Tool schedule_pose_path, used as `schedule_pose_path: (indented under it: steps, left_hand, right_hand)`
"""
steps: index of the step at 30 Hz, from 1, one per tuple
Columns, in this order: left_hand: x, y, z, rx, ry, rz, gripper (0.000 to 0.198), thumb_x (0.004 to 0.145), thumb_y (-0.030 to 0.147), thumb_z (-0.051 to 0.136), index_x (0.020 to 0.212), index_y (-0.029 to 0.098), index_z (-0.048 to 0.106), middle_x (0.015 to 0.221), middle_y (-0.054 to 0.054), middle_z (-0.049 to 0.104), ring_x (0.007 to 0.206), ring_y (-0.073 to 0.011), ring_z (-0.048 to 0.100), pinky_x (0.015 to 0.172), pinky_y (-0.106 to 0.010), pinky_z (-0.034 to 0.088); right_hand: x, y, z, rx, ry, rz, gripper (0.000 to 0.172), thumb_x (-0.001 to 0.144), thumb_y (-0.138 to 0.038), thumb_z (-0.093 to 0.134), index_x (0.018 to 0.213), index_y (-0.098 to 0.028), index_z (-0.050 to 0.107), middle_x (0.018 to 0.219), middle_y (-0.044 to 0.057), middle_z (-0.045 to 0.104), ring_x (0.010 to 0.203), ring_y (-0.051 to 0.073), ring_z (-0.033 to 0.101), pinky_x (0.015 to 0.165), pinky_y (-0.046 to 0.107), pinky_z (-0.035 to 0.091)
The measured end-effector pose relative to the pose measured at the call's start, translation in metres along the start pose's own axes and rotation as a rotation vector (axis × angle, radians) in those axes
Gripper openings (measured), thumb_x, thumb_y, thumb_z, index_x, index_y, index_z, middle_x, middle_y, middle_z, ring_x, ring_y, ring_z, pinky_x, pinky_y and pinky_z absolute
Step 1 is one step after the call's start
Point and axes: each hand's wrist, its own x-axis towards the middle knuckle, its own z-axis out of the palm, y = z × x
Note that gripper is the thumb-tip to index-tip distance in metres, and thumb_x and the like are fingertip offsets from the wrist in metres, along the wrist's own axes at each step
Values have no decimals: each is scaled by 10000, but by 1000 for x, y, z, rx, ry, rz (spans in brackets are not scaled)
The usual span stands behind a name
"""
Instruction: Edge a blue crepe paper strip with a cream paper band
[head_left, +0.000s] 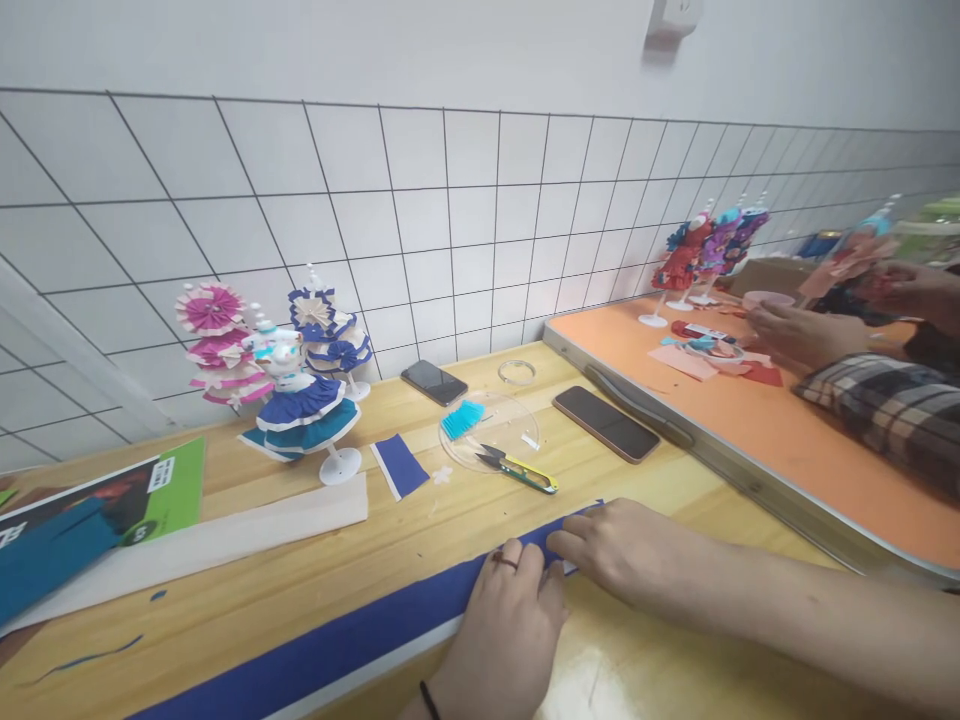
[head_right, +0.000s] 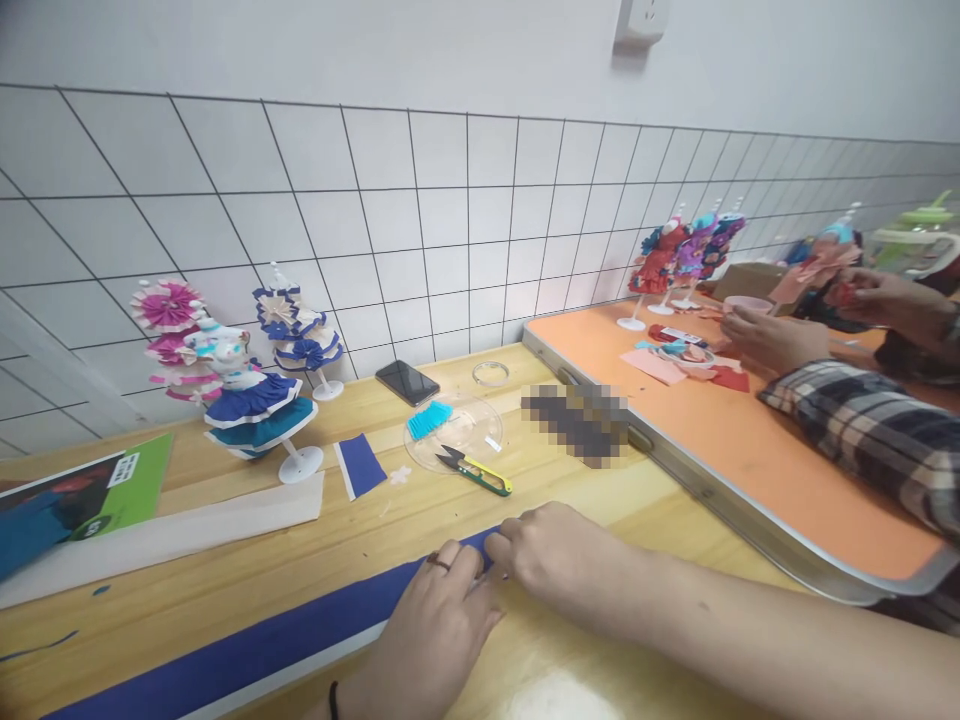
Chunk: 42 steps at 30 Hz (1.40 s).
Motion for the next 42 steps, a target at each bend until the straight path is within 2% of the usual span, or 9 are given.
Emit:
schedule_pose_path:
  steps: [7, 10, 13, 17, 23, 26, 29, 33, 42]
  left_hand:
    - [7, -1, 0, 8, 21, 39, 294, 814, 331, 520, 1089, 231, 505, 881, -35, 503, 856, -238, 486, 687, -387, 479]
    - [10, -1, -1, 17, 22, 41, 303, 806, 362, 524, 1079, 232, 512, 868, -37, 496, 845, -235, 482, 677, -376, 475]
    - [12, -2, -1, 18, 19, 54, 283, 801, 367, 531, 1053, 238, 528, 872, -38, 492, 847, -232, 478, 684, -368, 465]
    - [12, -1, -2, 19, 16, 53, 290, 807, 365, 522, 1071, 247, 533, 863, -38, 490, 839, -228, 478, 684, -354, 452]
    - [15, -2, -2, 37, 5, 56, 421, 801, 394, 523, 1200, 277, 462, 853, -36, 496, 818, -220, 483, 678, -345, 447]
    - [16, -2, 0, 31, 1, 47, 457, 770, 487, 517, 1181, 291, 487, 849, -36, 496, 824, -224, 488, 676, -344, 448]
    - [18, -1, 3, 30, 4, 39, 583, 700, 613, 489, 1191, 297, 493, 842, -43, 496, 830, -236, 493, 678, -357, 451]
    - [20, 2, 4, 51, 13, 26, 683, 664, 659, 466, 1250, 308, 440, 843, -55, 503, 828, -243, 498, 679, -360, 452]
    - [23, 4, -2, 76, -30, 33, 713, 638, 690, 455, 1251, 327, 435, 850, -73, 531, 812, -257, 522, 671, -374, 458]
  right_hand:
    - [-27, 16, -17, 454, 16, 246, 218, 797, -111, 489, 975, -215, 561, 866, 36, 644, 810, 186, 586, 702, 289, 416]
    - [-37, 22, -13, 594, 45, 315, 189, 823, -205, 505, 999, -220, 574, 923, 53, 636, 841, 192, 579, 725, 291, 432]
    - [-42, 24, -8, 667, 75, 312, 207, 862, -264, 466, 1025, -230, 588, 906, 61, 631, 835, 195, 570, 730, 299, 434]
    - [-44, 27, -3, 646, 93, 315, 230, 898, -263, 393, 995, -223, 598, 860, 68, 629, 799, 194, 565, 706, 302, 430]
    - [-50, 35, 3, 597, 122, 345, 244, 910, -283, 366, 972, -211, 591, 885, 71, 637, 807, 191, 575, 707, 299, 434]
    - [-52, 40, 6, 580, 136, 354, 239, 904, -294, 382, 971, -205, 593, 903, 74, 643, 811, 190, 581, 708, 297, 437]
    - [-52, 45, 7, 567, 150, 351, 237, 899, -286, 390, 957, -201, 603, 897, 81, 650, 809, 192, 586, 701, 295, 438]
    - [-54, 47, 5, 542, 163, 329, 244, 904, -267, 377, 936, -189, 606, 882, 87, 655, 799, 189, 590, 693, 294, 438]
    - [-58, 50, 0, 491, 171, 347, 192, 876, -179, 429, 979, -178, 591, 880, 75, 657, 807, 177, 586, 708, 285, 431]
